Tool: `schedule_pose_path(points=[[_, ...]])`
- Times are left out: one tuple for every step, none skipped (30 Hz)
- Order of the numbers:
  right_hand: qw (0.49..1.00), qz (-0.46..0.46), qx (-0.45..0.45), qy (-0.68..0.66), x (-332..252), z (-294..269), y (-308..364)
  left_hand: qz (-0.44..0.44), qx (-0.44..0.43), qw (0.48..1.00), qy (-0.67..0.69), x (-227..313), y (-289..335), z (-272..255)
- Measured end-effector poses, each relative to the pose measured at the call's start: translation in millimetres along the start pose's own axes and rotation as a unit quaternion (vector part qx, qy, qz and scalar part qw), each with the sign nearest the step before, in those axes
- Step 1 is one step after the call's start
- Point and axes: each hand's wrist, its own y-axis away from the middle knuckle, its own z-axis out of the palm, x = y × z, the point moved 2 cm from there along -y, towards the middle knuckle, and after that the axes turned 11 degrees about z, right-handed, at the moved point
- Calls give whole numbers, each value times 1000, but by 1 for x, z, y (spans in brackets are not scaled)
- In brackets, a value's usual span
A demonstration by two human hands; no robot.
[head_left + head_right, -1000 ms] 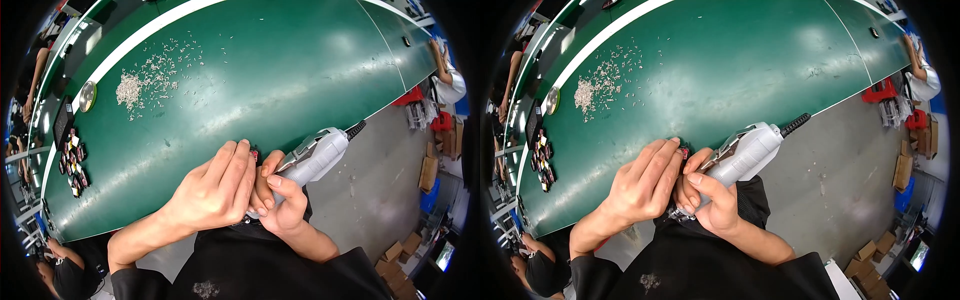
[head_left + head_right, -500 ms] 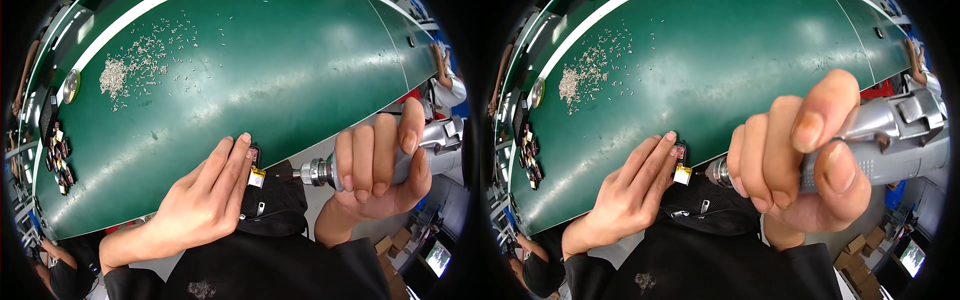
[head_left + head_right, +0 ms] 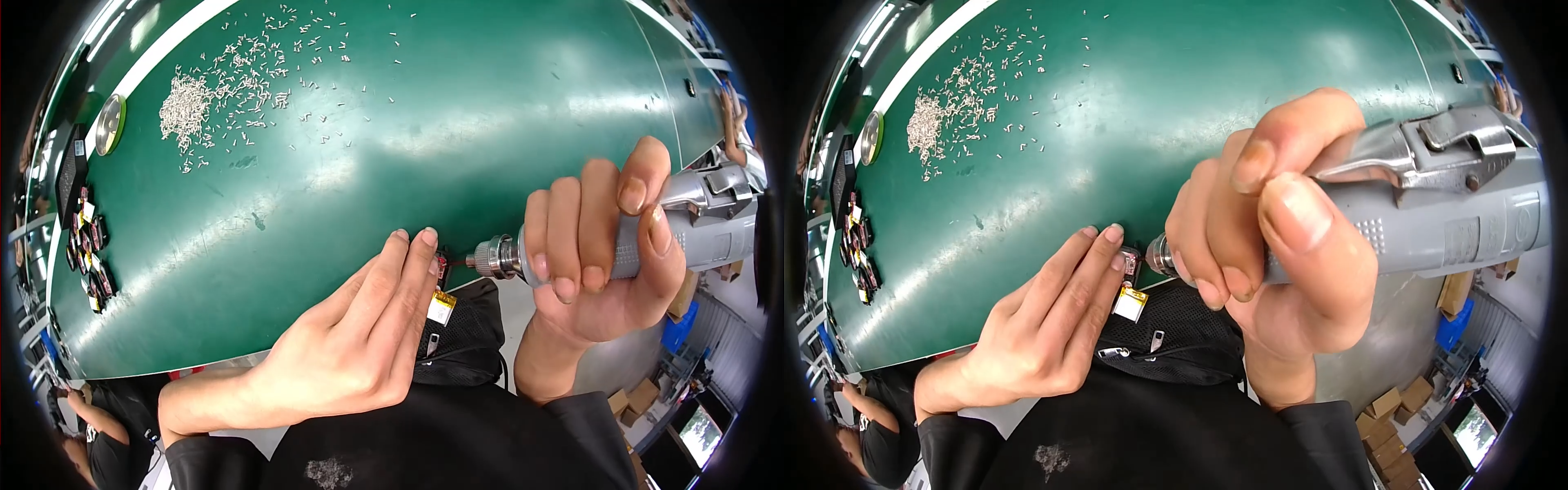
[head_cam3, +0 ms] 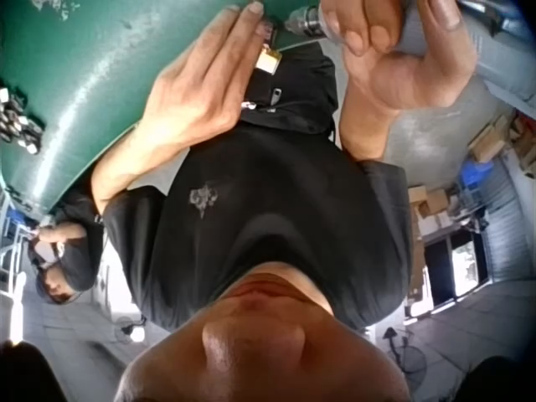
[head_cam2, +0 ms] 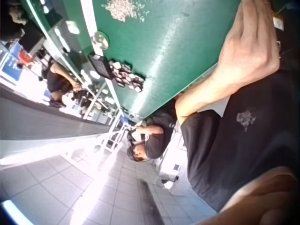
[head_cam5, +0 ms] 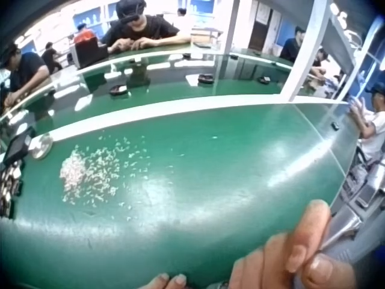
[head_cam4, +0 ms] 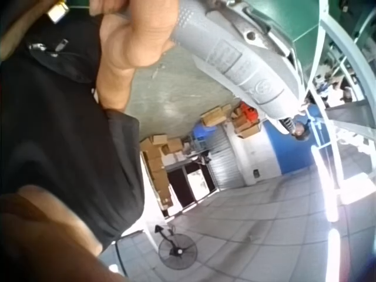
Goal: Assemble small electronic components using an electric screwdriver.
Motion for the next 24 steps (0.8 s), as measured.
schedule_pose_path(points=[[1000, 1, -1, -1, 0, 1, -1, -2, -1, 1000, 0, 0, 0, 0], [1000, 6, -11, -3, 0, 2, -1, -2, 4, 1000, 0, 0, 1, 0], [1000, 10, -22, -4, -1, 3, -1, -1, 8, 1000, -1, 0, 1, 0], [1000, 9, -24, -4, -2, 4, -1, -1, 8, 1000, -3, -1, 1, -1], [1000, 5, -28, 12, -2, 8, -1, 11, 14, 1000, -9, -1, 2, 0], [999, 1, -33, 29, -3, 12, 0, 23, 20, 999, -16, -1, 2, -1], [999, -2, -37, 29, -4, 16, 0, 23, 20, 999, -21, -1, 2, -2], [998, 7, -32, 49, -5, 20, 0, 27, 9, 999, -25, 0, 2, -2], [997, 16, -27, 69, -4, 23, -1, 30, -2, 999, -29, 0, 2, -3], [995, -23, -59, 74, 1, 21, -8, 31, -1, 999, -34, 0, 2, -4], [995, -27, -61, 75, 2, 20, -9, 33, -1, 999, -32, 0, 3, -4], [994, -15, -66, 85, 3, 19, -9, 35, -1, 999, -30, 0, 3, -3], [993, -5, -74, 94, 2, 20, -10, 36, -1, 999, -38, 0, 3, -5], [994, -1, -64, 92, 0, 22, -10, 32, 2, 999, -33, 1, 4, -5], [993, -6, -69, 92, 1, 22, -10, 28, 5, 999, -28, 2, 4, -6], [994, -8, -73, 86, 2, 21, -10, 31, 5, 999, -36, 2, 4, -7], [994, -9, -78, 79, 2, 22, -12, 20, 11, 999, -23, 2, 3, -8], [996, 0, -62, 66, 1, 25, -11, 8, 15, 1000, -10, 3, 2, -9], [995, -9, -72, 61, -1, 29, -10, 6, 11, 1000, -25, 5, 3, -12], [996, -5, -78, 37, 2, 30, -11, 3, 8, 1000, -14, 4, 4, -13], [996, -1, -85, 13, 3, 30, -12, -2, 4, 1000, -3, 3, 5, -14], [994, -3, -107, -13, 5, 29, -14, 0, 9, 1000, -8, 2, 7, -15], [991, -7, -128, -38, 2, 25, -14, 4, 23, 1000, -4, 3, 9, -13], [984, -9, -158, -80, 2, 21, -14, 0, 24, 1000, -7, 4, 11, -13]])
